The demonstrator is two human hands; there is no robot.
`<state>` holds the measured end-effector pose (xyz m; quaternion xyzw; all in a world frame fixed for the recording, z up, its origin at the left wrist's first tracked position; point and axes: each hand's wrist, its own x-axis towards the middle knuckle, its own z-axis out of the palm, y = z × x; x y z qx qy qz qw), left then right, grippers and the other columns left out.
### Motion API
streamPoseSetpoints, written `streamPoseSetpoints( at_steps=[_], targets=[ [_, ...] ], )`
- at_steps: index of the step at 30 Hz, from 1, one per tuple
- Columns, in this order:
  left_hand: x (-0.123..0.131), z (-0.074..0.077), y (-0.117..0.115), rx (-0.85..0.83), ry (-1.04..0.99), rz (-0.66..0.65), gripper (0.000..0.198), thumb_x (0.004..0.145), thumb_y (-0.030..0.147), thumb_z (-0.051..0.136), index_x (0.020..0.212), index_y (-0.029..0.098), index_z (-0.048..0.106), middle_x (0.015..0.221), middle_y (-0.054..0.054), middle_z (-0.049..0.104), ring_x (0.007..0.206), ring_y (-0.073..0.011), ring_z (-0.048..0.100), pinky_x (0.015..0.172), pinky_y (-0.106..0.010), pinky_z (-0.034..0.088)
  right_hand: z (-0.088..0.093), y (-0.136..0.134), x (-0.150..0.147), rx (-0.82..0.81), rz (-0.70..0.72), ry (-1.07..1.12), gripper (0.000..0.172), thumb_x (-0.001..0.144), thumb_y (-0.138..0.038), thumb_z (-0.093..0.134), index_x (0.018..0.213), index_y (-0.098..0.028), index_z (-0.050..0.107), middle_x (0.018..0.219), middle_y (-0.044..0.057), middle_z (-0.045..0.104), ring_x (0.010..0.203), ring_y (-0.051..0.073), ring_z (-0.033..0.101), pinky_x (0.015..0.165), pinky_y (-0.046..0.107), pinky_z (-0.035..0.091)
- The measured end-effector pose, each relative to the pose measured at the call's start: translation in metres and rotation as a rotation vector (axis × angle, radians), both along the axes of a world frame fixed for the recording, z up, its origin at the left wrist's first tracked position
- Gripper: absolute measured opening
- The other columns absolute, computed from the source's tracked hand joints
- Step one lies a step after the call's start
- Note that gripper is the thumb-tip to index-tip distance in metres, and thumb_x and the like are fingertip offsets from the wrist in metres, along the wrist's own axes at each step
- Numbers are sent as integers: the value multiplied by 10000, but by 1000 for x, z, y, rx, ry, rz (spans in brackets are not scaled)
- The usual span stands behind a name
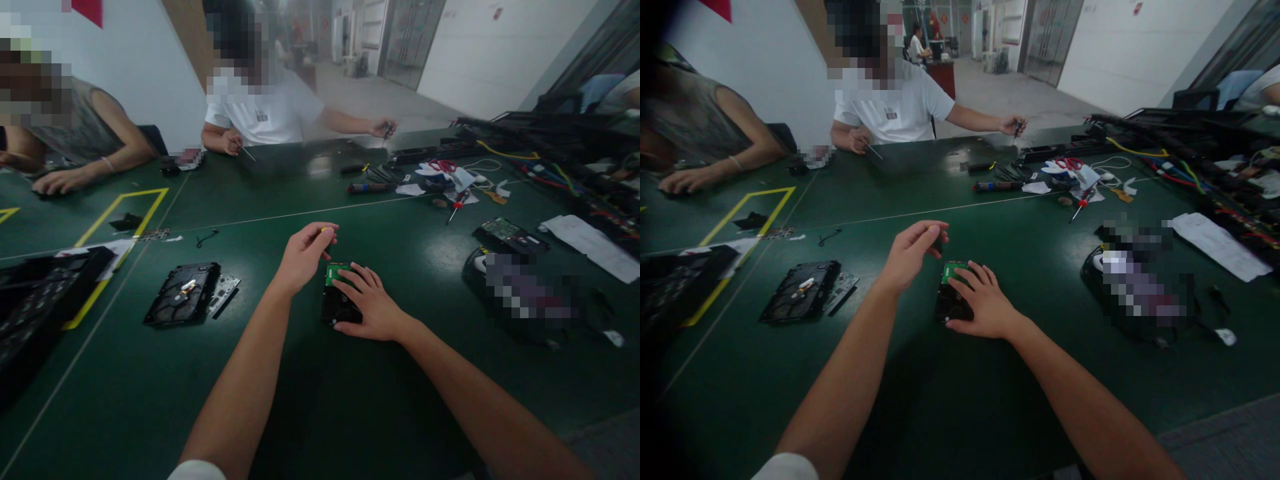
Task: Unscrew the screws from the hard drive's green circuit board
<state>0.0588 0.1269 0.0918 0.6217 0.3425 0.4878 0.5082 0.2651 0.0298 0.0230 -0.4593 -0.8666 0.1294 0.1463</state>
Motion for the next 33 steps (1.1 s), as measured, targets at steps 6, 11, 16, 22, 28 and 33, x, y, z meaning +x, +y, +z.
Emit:
streamPoseSetpoints(
  at_steps=[6, 11, 16, 22, 28, 33],
  targets=[
    [1, 4, -3, 2, 11, -8, 334, 981, 494, 680, 1097, 199, 786, 978, -68, 728, 896, -179, 692, 639, -241, 602, -3, 0, 0, 10, 5, 15, 935, 864, -770, 663, 1637, -301, 424, 1713, 113, 367, 1625, 454, 128, 1277, 719, 137],
    [2, 3, -3, 47, 44, 6, 347, 985, 516, 676, 1091, 203, 784, 981, -67, 731, 894, -180, 700, 631, -237, 608, -3, 1, 1, 14, 10, 17, 936, 867, -783, 648, 1620, -265, 450, 1718, 125, 355, 1627, 446, 133, 1290, 695, 127],
    [1, 3, -3, 52, 40, 10, 359, 998, 515, 664, 1125, 198, 774, 1018, -75, 733, 920, -183, 701, 649, -242, 619, -2, 1, 0, 12, 5, 15, 931, 868, -779, 652, 1619, -267, 449, 1714, 120, 366, 1628, 442, 132, 1289, 700, 126],
    [1, 5, -3, 58, 16, 30, 350, 992, 519, 676, 1108, 204, 777, 984, -69, 727, 899, -184, 696, 639, -249, 626, -1, 1, 0, 6, 3, 16, 928, 866, -798, 638, 1613, -279, 457, 1718, 113, 361, 1626, 446, 142, 1286, 705, 139],
    [3, 5, -3, 48, -24, 54, 344, 988, 517, 683, 1089, 201, 776, 974, -69, 725, 880, -177, 692, 638, -249, 624, -1, 0, 1, 8, 8, 18, 925, 872, -784, 646, 1619, -276, 450, 1716, 117, 364, 1629, 447, 124, 1287, 709, 132],
    [3, 4, -3, 53, -34, 53, 354, 990, 531, 676, 1084, 205, 775, 989, -71, 728, 890, -180, 698, 635, -251, 623, 1, 0, 0, 1, 11, 18, 920, 873, -786, 643, 1613, -271, 460, 1714, 118, 367, 1634, 443, 111, 1289, 707, 127]
  ],
)
